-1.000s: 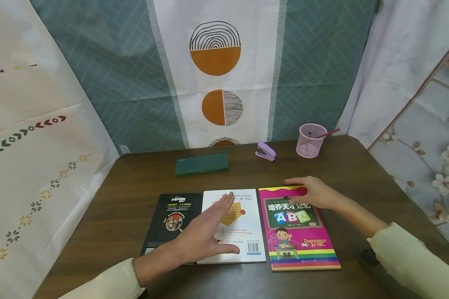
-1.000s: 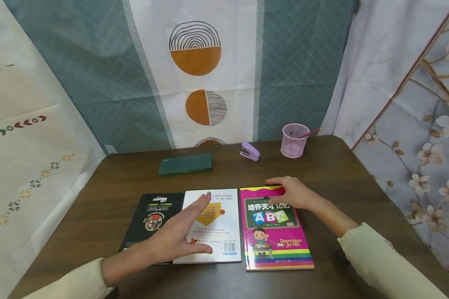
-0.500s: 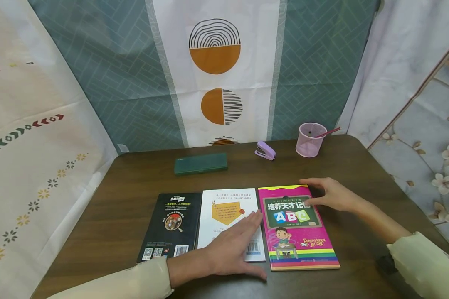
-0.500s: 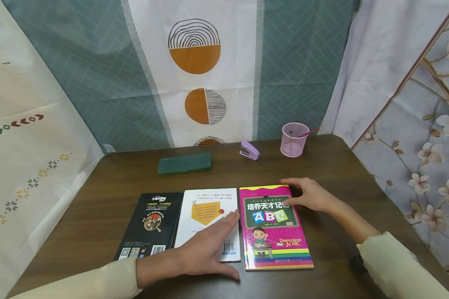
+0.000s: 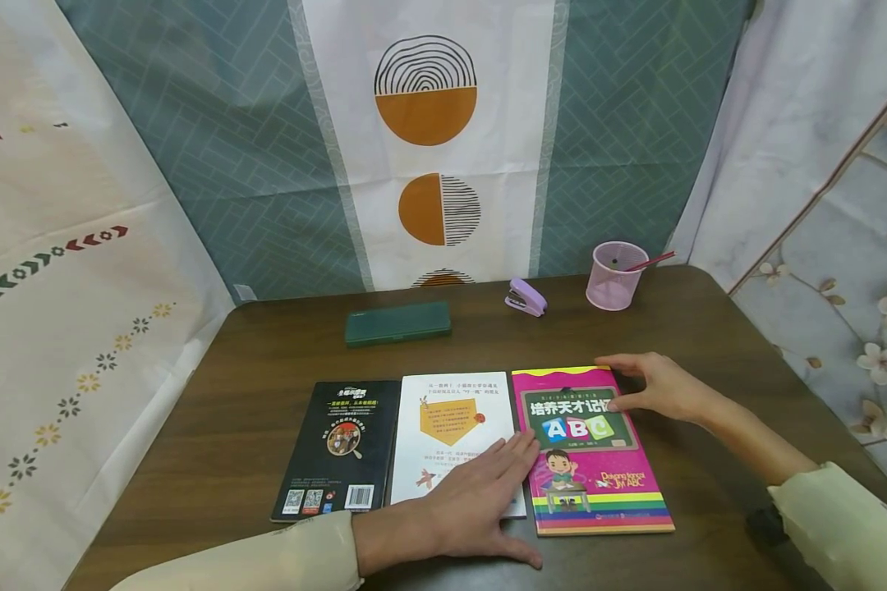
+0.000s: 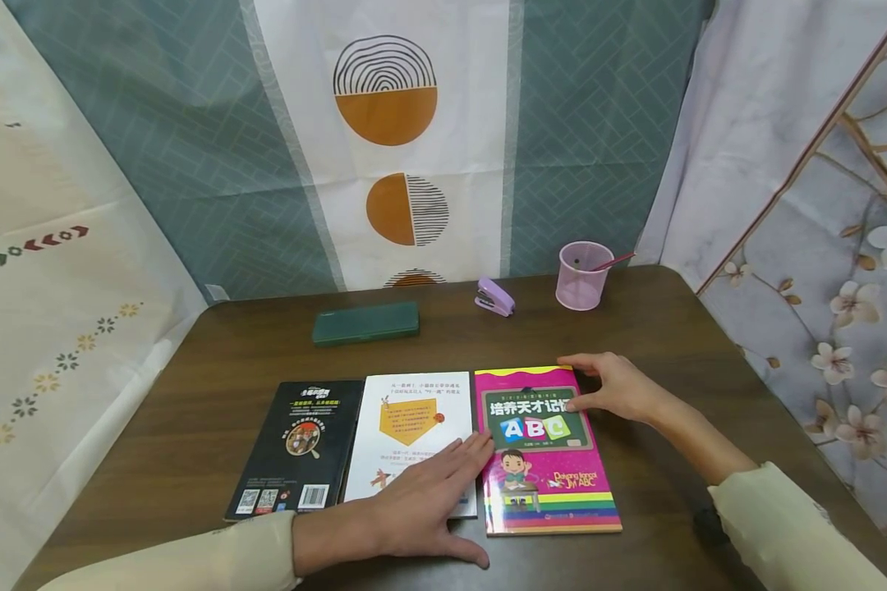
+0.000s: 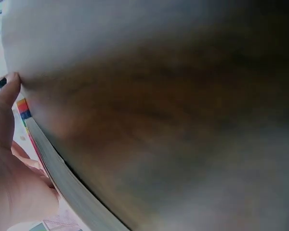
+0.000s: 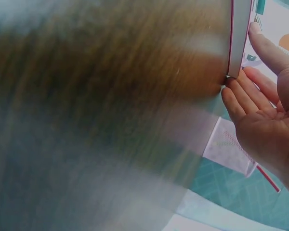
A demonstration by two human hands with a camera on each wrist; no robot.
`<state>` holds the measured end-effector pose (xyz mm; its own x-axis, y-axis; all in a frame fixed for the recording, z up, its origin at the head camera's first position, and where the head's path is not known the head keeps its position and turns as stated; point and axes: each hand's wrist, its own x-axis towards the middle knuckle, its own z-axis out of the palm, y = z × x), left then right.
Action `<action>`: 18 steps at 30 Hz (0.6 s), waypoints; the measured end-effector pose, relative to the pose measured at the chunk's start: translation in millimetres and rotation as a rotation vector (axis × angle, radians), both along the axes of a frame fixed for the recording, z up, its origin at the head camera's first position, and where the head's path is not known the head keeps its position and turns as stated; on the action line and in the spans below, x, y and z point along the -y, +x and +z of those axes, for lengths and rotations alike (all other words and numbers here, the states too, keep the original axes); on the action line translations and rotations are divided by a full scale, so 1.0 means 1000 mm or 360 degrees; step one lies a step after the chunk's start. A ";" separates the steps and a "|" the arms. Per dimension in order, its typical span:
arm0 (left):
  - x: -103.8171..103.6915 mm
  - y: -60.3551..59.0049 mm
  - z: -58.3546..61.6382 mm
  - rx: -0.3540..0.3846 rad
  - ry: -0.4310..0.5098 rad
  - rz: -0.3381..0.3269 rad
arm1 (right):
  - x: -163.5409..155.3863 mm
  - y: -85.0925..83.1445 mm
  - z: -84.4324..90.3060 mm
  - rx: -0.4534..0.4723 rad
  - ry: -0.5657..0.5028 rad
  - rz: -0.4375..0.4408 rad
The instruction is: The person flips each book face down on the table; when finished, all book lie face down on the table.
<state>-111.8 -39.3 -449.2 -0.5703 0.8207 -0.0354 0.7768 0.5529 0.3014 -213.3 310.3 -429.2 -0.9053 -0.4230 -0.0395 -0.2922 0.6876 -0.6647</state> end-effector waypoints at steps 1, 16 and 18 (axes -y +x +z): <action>-0.001 0.000 0.000 0.0003 0.0000 0.0004 | 0.000 0.000 0.000 -0.0003 0.0004 -0.0001; -0.004 0.002 0.004 -0.0336 -0.0129 -0.0136 | -0.001 0.000 0.001 0.0027 0.0006 0.0031; -0.003 0.003 0.004 -0.0432 -0.0139 -0.0164 | -0.001 0.000 0.001 0.0032 0.0013 0.0032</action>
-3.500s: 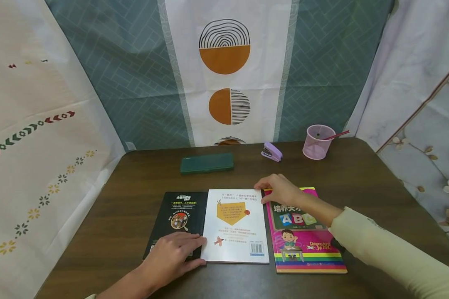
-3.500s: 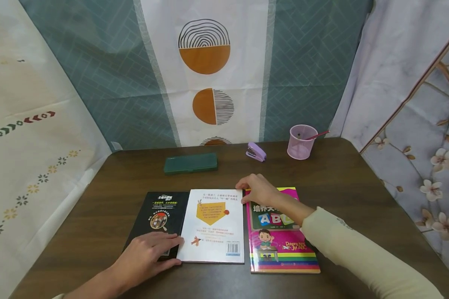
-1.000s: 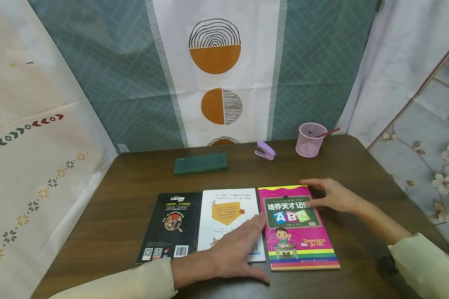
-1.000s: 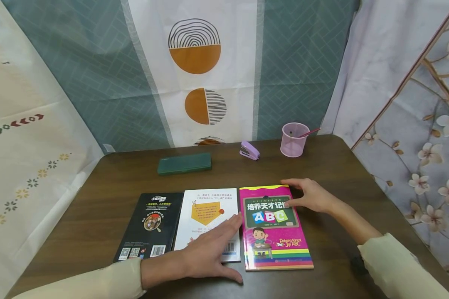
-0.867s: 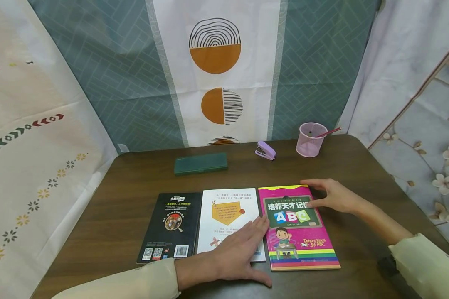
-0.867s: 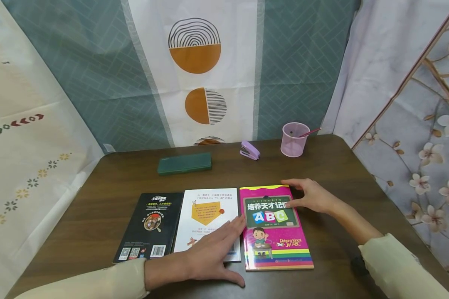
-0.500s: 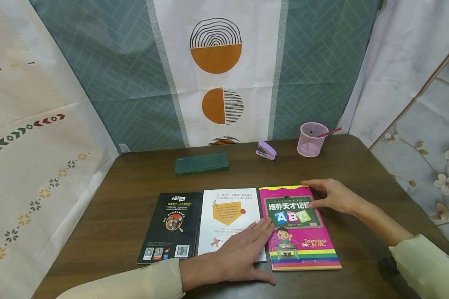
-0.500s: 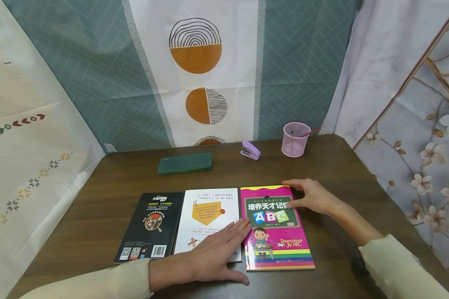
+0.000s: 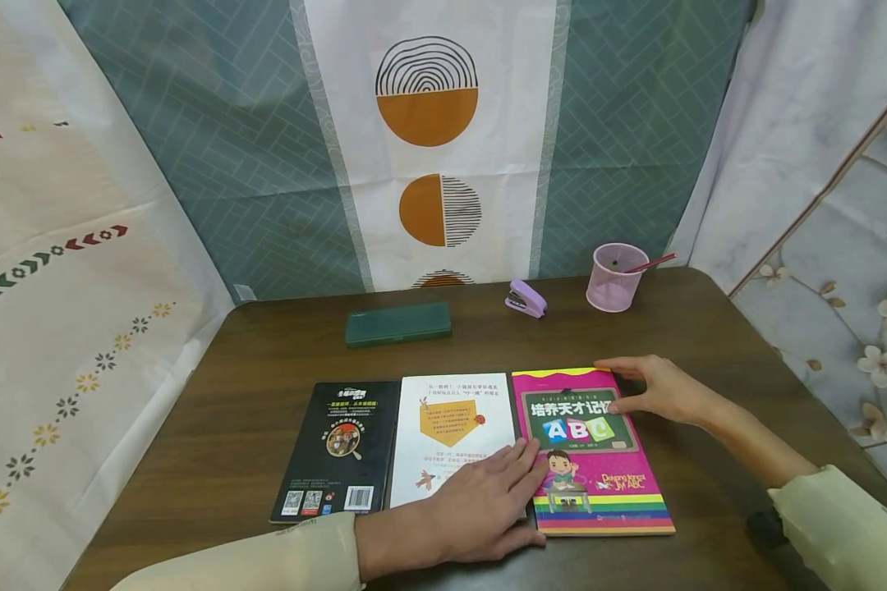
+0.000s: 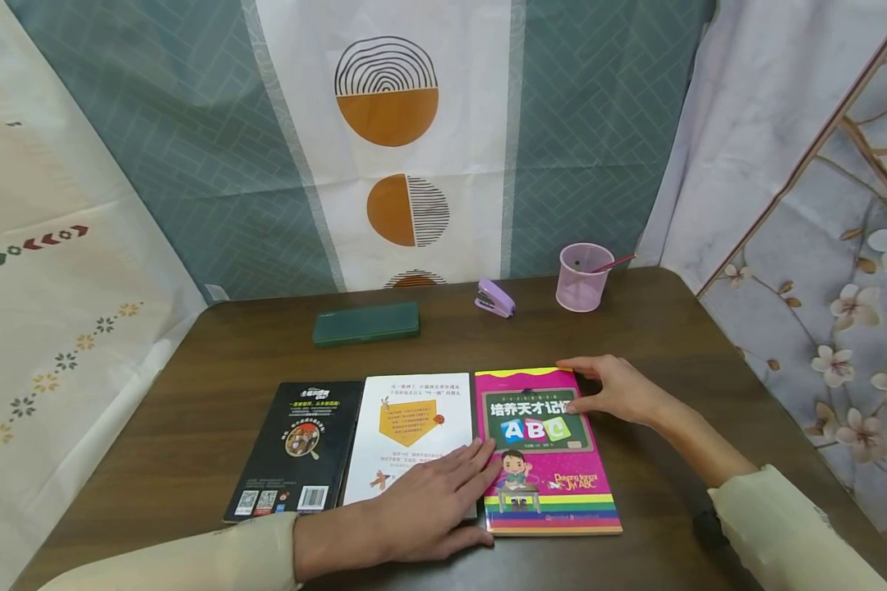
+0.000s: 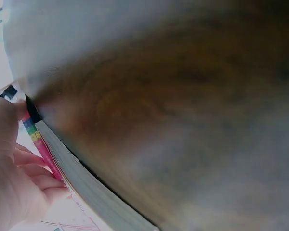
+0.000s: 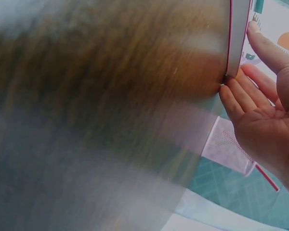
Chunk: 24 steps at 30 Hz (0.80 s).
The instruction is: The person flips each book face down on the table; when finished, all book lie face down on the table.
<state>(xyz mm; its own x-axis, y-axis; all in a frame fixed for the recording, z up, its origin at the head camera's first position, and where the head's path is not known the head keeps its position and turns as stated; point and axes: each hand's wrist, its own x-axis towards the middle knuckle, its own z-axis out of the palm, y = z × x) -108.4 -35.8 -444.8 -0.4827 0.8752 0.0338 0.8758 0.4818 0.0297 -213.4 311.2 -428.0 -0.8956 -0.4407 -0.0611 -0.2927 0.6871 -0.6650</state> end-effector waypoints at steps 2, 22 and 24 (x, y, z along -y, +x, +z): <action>0.000 0.001 0.001 -0.0059 -0.0019 -0.0015 | 0.000 0.000 0.000 0.0008 0.0004 0.0000; -0.002 -0.027 0.033 -0.0588 0.0551 -0.0092 | -0.008 0.001 -0.001 0.0019 -0.0129 0.0101; -0.001 -0.032 0.038 -0.0543 0.0629 -0.0037 | -0.009 0.001 -0.001 0.0003 -0.0113 0.0123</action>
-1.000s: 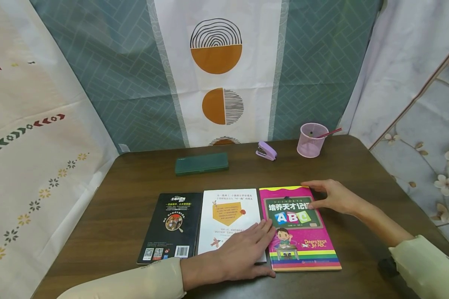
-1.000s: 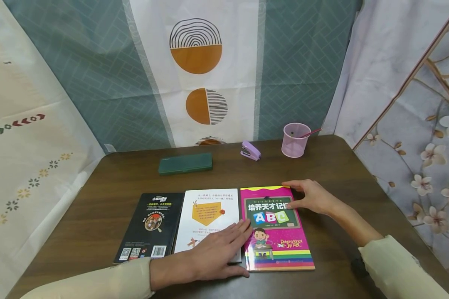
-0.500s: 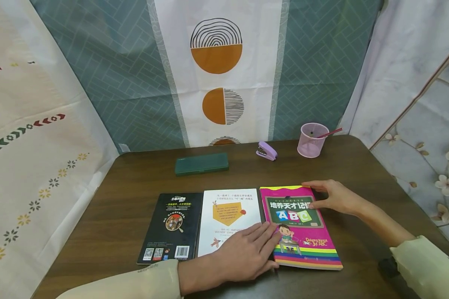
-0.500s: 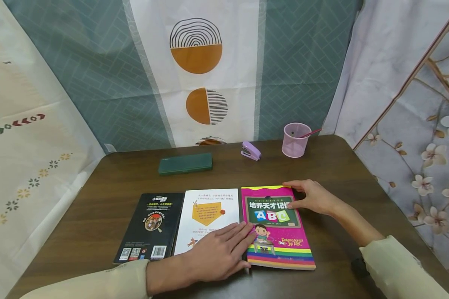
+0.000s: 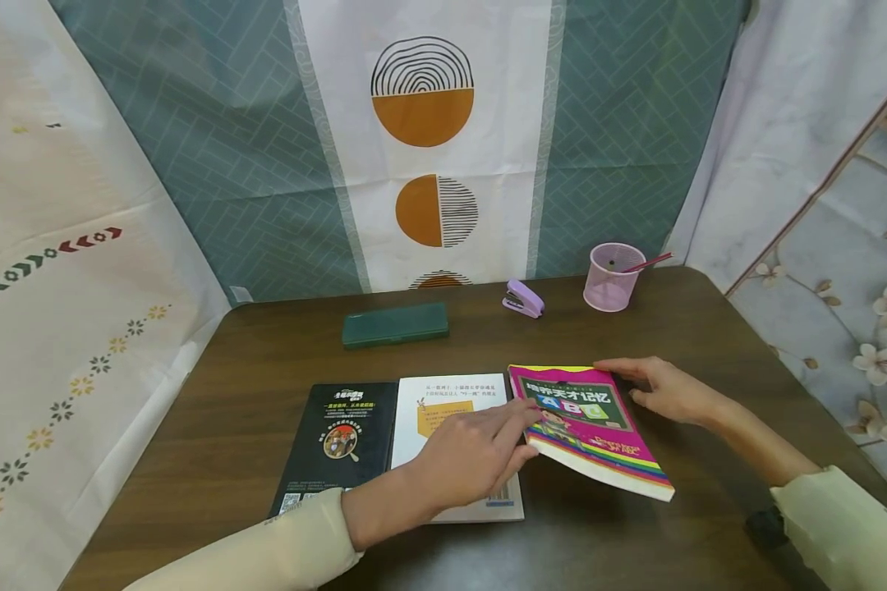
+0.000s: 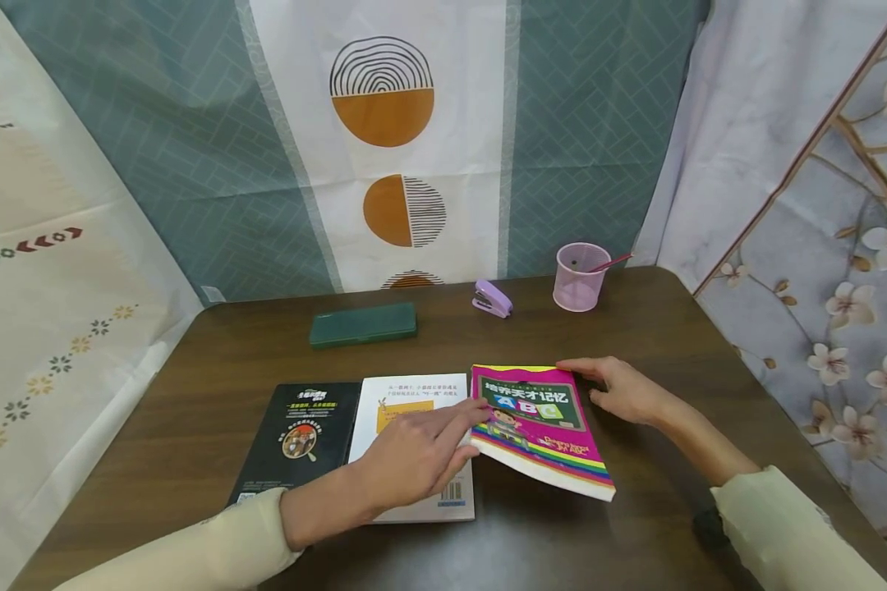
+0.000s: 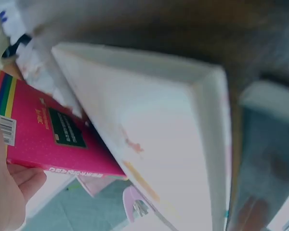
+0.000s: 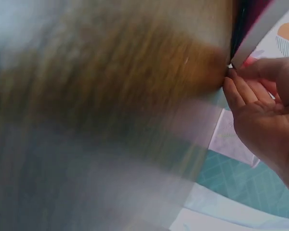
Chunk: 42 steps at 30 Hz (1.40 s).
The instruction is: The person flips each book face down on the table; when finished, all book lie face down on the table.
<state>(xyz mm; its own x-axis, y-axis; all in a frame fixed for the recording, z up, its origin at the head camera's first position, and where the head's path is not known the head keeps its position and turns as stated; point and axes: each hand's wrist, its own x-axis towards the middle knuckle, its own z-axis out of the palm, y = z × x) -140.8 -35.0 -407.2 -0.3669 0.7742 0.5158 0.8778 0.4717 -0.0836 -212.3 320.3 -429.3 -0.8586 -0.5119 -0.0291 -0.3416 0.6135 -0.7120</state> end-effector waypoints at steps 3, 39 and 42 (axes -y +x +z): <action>0.003 -0.006 0.007 0.0104 0.0092 0.0048 | 0.001 0.001 -0.001 -0.0074 0.0051 0.0026; 0.036 -0.033 0.026 -0.0707 0.0089 -0.0046 | 0.017 -0.010 0.021 -0.0619 -0.0241 -0.0504; 0.037 -0.033 0.029 -0.0569 0.0135 0.0009 | 0.021 -0.009 0.028 -0.0577 -0.0328 -0.0524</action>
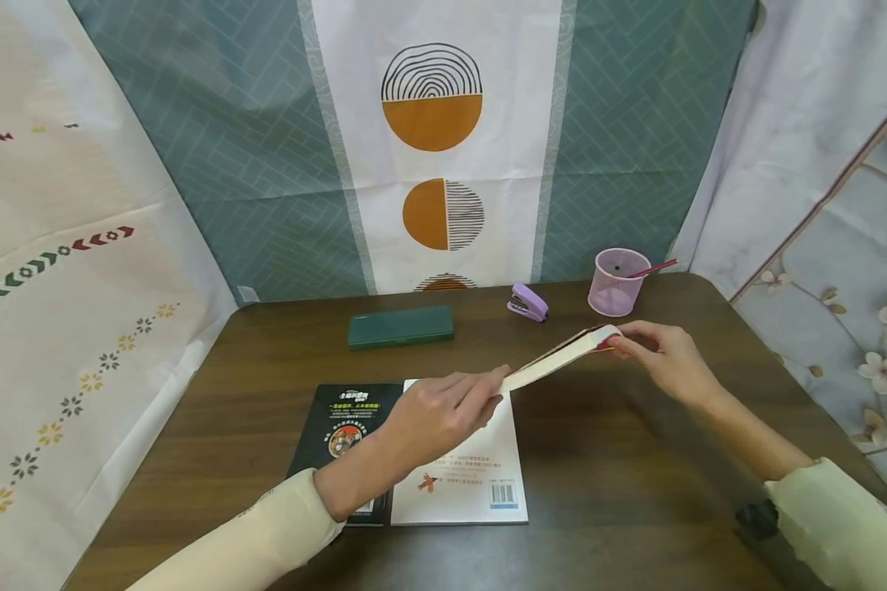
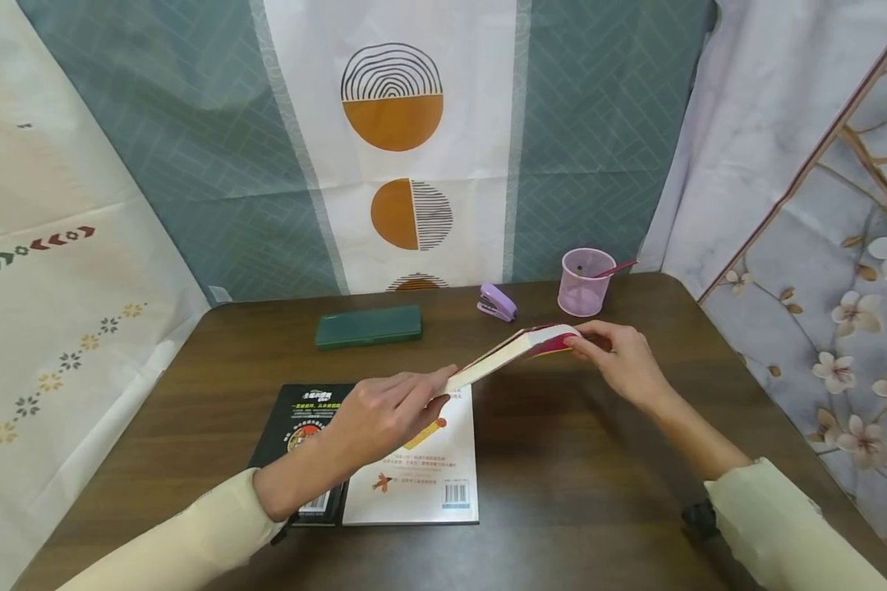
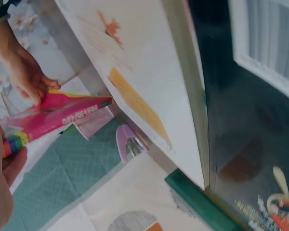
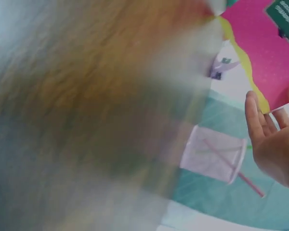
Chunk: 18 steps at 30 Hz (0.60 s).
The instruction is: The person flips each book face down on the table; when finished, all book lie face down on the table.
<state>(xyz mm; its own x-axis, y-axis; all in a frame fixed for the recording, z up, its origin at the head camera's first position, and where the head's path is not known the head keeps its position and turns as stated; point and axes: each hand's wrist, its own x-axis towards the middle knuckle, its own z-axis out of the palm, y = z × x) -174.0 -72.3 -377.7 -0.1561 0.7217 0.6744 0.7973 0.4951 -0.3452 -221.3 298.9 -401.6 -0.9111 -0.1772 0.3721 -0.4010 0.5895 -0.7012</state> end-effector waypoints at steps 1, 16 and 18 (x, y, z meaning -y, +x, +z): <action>0.000 0.000 0.001 0.0079 0.0027 0.0006 | 0.001 0.001 0.002 0.0013 -0.0022 -0.0004; 0.016 0.011 0.007 0.0993 0.0546 0.0107 | 0.003 0.014 0.028 0.0280 -0.0437 -0.0170; 0.017 0.014 0.006 0.1110 0.0621 0.0102 | 0.004 0.015 0.031 0.0304 -0.0478 -0.0193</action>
<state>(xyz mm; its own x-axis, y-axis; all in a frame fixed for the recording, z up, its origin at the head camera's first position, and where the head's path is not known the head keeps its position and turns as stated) -159.9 -89.6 -372.1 -0.6678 0.4292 0.6081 0.7315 0.5295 0.4296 -206.7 295.3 -370.2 -0.9768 0.0274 0.2122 -0.1860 0.3813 -0.9055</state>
